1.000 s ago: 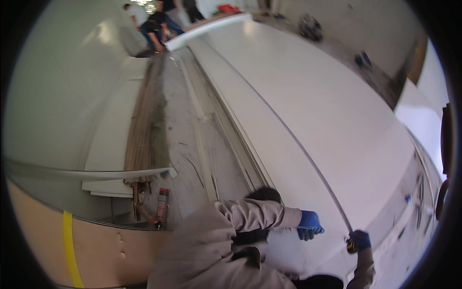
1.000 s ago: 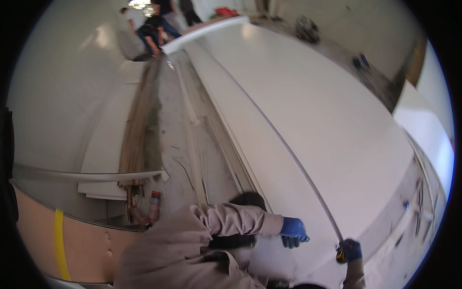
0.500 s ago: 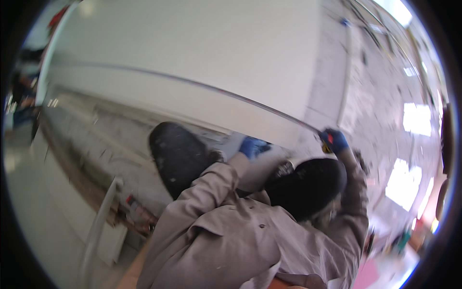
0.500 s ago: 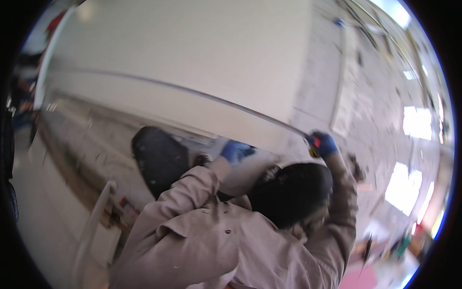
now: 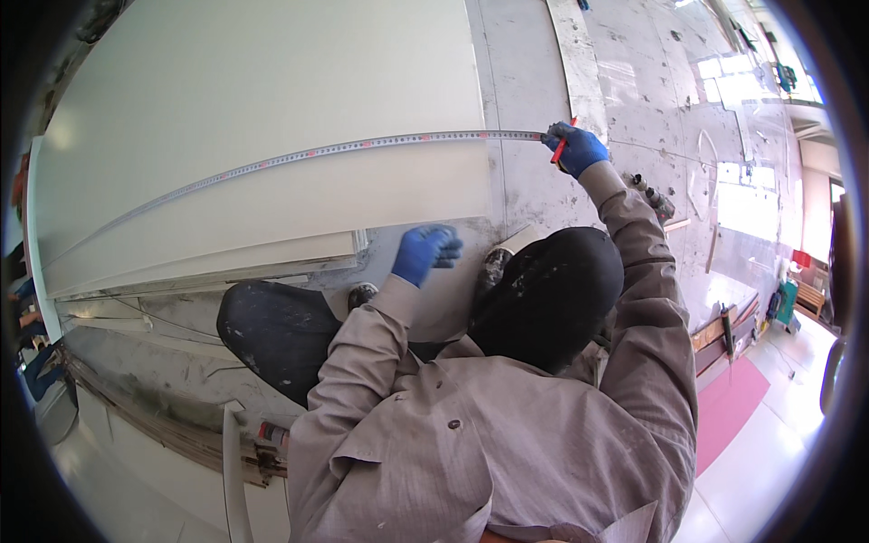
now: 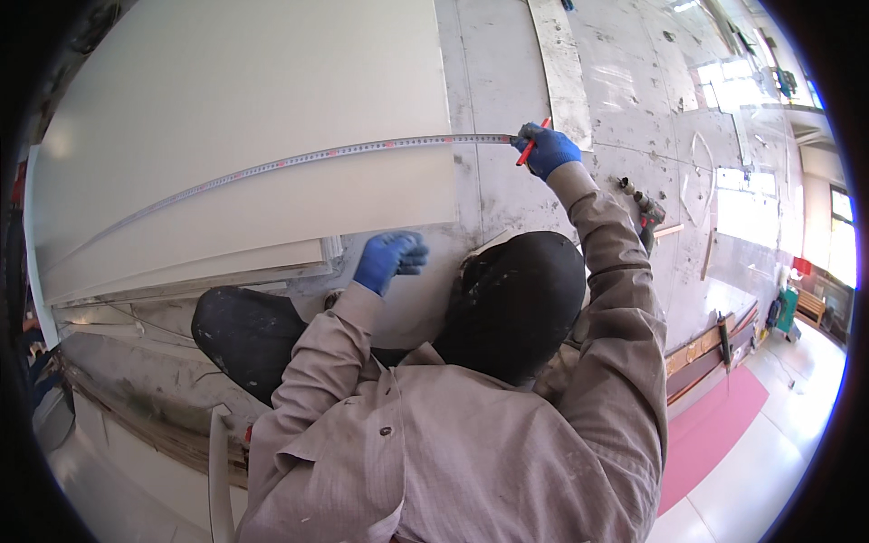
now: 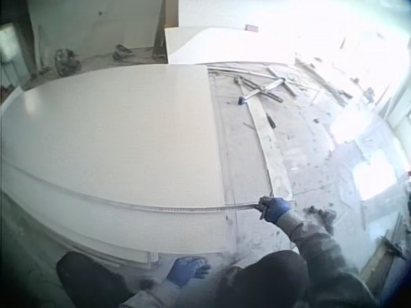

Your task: The person measures a large white panel with a tape measure and marks it with a red pencil. They then use a combination square to draw a straight line across the panel. The person is wearing blue gloves and a beige shirt.

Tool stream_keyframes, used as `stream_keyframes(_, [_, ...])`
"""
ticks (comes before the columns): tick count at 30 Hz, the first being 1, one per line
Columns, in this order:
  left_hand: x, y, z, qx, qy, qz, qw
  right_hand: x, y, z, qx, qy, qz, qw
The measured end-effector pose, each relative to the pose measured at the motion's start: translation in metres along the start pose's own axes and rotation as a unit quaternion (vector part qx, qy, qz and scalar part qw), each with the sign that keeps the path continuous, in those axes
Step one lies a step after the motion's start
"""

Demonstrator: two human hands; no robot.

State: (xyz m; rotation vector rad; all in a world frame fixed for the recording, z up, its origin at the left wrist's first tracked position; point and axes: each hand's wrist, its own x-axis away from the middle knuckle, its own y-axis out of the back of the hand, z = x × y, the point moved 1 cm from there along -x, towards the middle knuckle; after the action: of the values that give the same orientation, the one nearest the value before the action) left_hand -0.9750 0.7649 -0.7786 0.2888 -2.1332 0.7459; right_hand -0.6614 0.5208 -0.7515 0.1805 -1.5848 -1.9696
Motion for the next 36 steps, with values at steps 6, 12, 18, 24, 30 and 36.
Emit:
stream_keyframes(6, [0.038,-0.007,-0.089,-0.566,-0.412,-0.241,0.672,-0.016,-0.003,0.002,-0.007,-0.053,0.037,0.998])
stream_keyframes(12, [-0.001,0.030,-0.135,-0.760,-0.314,-0.274,0.499,-0.025,-0.009,0.007,-0.040,-0.048,0.017,0.998])
stream_keyframes(18, [-0.016,0.027,-0.119,-0.755,-0.321,-0.260,0.509,-0.020,-0.017,0.015,-0.104,-0.046,-0.001,0.994])
stream_keyframes(24, [-0.019,0.029,-0.116,-0.748,-0.323,-0.266,0.516,-0.035,-0.031,0.077,-0.143,0.036,0.020,0.989])
stream_keyframes(30, [-0.027,0.012,-0.102,-0.743,-0.352,-0.234,0.519,-0.037,-0.031,0.119,-0.139,0.039,0.069,0.987])
stream_keyframes(36, [-0.025,-0.016,-0.106,-0.750,-0.314,-0.222,0.538,-0.033,-0.021,0.123,-0.044,0.152,-0.080,0.984])
